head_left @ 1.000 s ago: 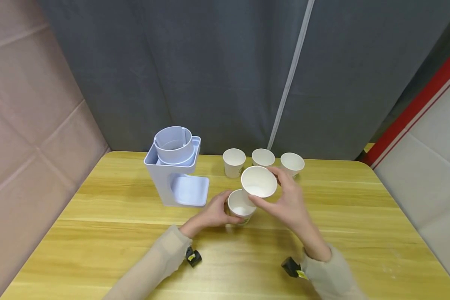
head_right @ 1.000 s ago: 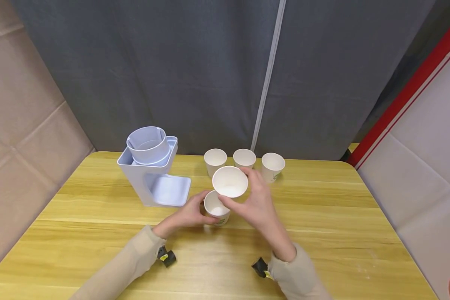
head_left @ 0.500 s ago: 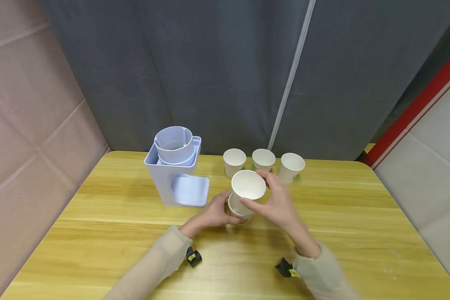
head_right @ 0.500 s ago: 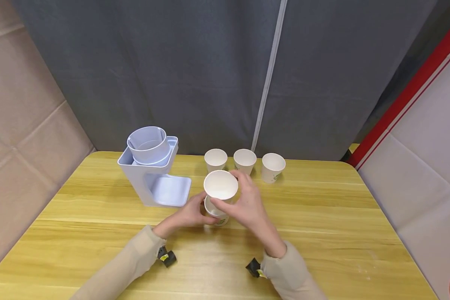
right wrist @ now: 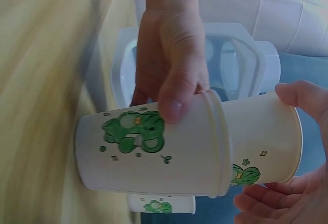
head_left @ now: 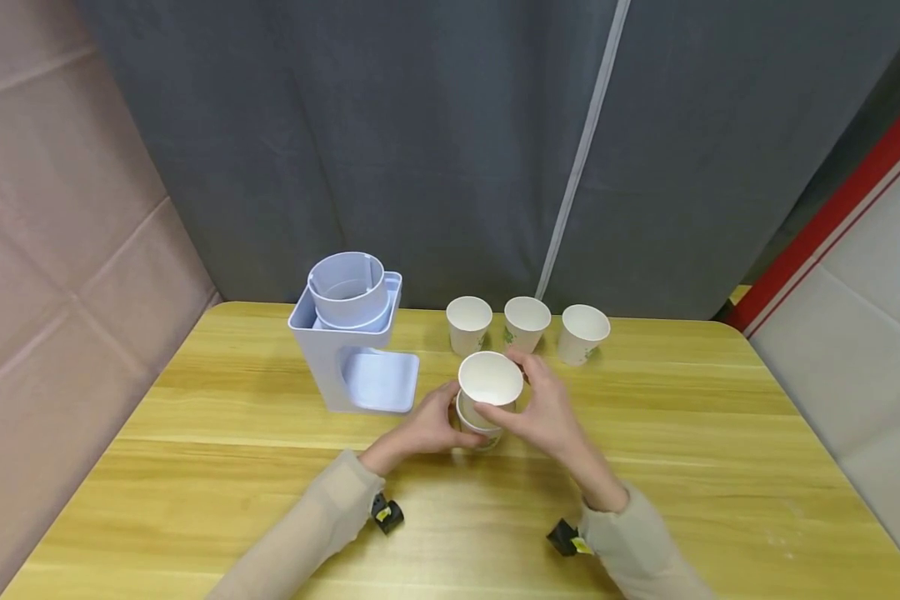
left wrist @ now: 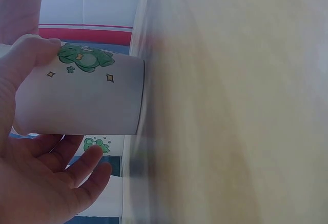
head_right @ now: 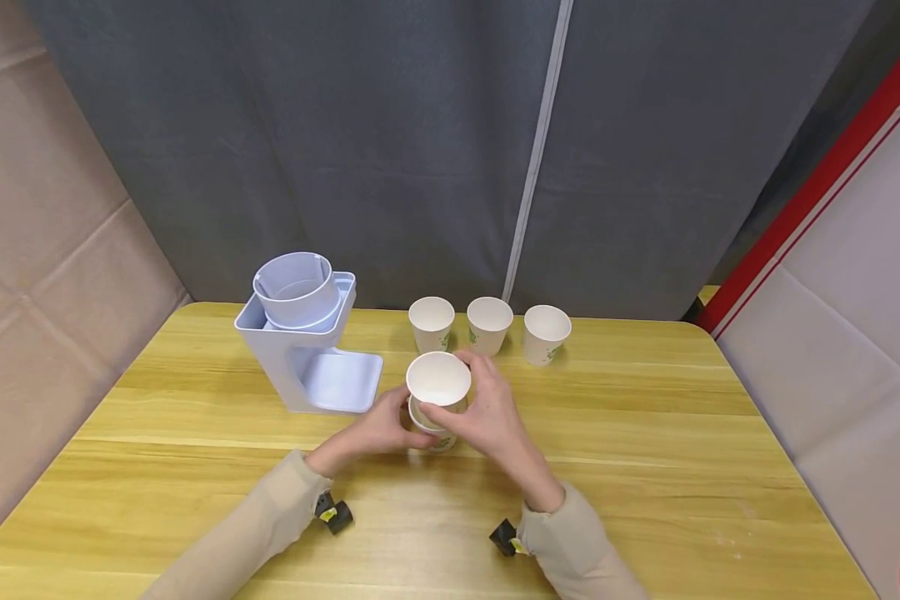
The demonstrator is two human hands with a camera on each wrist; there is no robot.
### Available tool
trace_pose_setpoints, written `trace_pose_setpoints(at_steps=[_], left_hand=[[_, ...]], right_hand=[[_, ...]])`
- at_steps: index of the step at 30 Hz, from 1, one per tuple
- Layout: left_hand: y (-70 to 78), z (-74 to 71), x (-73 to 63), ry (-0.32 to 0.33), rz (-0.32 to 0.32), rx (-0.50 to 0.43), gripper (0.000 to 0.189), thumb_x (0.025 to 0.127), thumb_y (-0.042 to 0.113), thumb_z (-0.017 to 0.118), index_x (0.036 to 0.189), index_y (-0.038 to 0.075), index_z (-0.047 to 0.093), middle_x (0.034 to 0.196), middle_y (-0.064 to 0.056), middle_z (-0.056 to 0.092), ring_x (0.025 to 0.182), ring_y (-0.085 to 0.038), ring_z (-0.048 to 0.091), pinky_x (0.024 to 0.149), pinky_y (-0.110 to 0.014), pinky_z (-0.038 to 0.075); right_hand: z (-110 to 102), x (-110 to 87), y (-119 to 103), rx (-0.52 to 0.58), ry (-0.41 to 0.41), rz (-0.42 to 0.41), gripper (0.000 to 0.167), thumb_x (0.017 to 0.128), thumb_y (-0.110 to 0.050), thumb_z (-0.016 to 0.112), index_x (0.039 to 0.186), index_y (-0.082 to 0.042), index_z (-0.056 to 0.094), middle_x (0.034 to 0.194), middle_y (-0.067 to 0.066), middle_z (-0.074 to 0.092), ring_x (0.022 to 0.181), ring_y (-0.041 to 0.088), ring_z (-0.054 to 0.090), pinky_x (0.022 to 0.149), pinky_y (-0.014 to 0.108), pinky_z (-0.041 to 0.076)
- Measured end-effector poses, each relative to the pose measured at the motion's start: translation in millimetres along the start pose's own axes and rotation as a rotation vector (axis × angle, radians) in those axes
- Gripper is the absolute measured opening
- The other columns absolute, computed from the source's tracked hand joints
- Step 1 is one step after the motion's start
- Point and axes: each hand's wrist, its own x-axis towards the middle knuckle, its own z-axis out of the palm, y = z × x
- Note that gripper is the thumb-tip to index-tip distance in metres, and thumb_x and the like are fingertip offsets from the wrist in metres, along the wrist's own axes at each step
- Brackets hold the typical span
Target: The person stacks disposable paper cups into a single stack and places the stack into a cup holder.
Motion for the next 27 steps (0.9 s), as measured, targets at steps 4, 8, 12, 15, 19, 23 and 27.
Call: trace_pose_setpoints(at_steps=[4,8,12,15,19,23,27], left_hand=[[0.4,0.6,1.2,0.004,-0.002,0.01,0.074,0.066,0.013,0.084,0.129,0.002,0.047,0.12,-0.01,0.057,0.106,-0.02,0.054,0.092,-0.034,0.045],[0.2,0.5,1.8,0.008,0.009,0.003,0.074,0.066,0.013,0.084,0.128,0.001,0.047,0.12,-0.01,0.057,0.109,-0.021,0.053,0.095,-0.037,0.043],[-0.3,0.0,2.1,0.007,0.025,-0.013,0.075,0.066,0.012,0.084,0.129,0.0,0.046,0.121,-0.012,0.057,0.111,-0.023,0.052,0.097,-0.039,0.041],[0.0,-0.2,2.2,0.006,0.032,-0.018,0.074,0.067,0.012,0.083,0.129,-0.001,0.047,0.12,-0.013,0.057,0.111,-0.025,0.053,0.097,-0.04,0.041],[0.3,-0.4,2.0,0.005,0.023,-0.01,0.072,0.067,0.013,0.083,0.128,-0.002,0.048,0.119,-0.013,0.058,0.11,-0.024,0.053,0.098,-0.039,0.04],[0.1,-0.7,1.1,0.004,0.013,0.013,0.071,0.067,0.013,0.083,0.127,-0.003,0.048,0.118,-0.014,0.058,0.11,-0.025,0.053,0.098,-0.04,0.041],[0.1,-1.4,0.2,0.005,0.011,0.036,0.071,0.066,0.009,0.082,0.127,-0.005,0.048,0.118,-0.015,0.058,0.109,-0.027,0.053,0.097,-0.041,0.041]], right_hand=[[3,-1.2,3,0.002,-0.01,0.008,0.066,0.062,-0.02,0.086,0.116,0.002,0.055,0.106,0.012,0.06,0.097,0.026,0.056,0.082,0.042,0.046],[6,-2.7,6,0.007,-0.026,0.014,0.068,0.063,-0.021,0.086,0.118,0.003,0.054,0.107,0.013,0.06,0.098,0.026,0.056,0.083,0.043,0.046],[8,-4.6,10,0.002,-0.052,0.02,0.069,0.063,-0.021,0.086,0.119,0.004,0.054,0.107,0.013,0.06,0.098,0.026,0.056,0.083,0.043,0.046],[10,-6.0,12,-0.01,-0.067,0.024,0.07,0.063,-0.022,0.086,0.119,0.004,0.053,0.106,0.014,0.06,0.097,0.026,0.056,0.083,0.043,0.046],[12,-8.0,15,-0.016,-0.087,0.035,0.07,0.063,-0.023,0.086,0.119,0.005,0.053,0.106,0.014,0.06,0.097,0.028,0.057,0.083,0.044,0.046],[13,-10.0,17,-0.032,-0.107,0.043,0.07,0.063,-0.025,0.086,0.118,0.005,0.054,0.107,0.014,0.059,0.098,0.028,0.056,0.082,0.044,0.046],[14,-12.1,19,-0.048,-0.135,0.056,0.07,0.063,-0.025,0.086,0.118,0.005,0.054,0.106,0.013,0.059,0.097,0.027,0.056,0.082,0.044,0.047]])
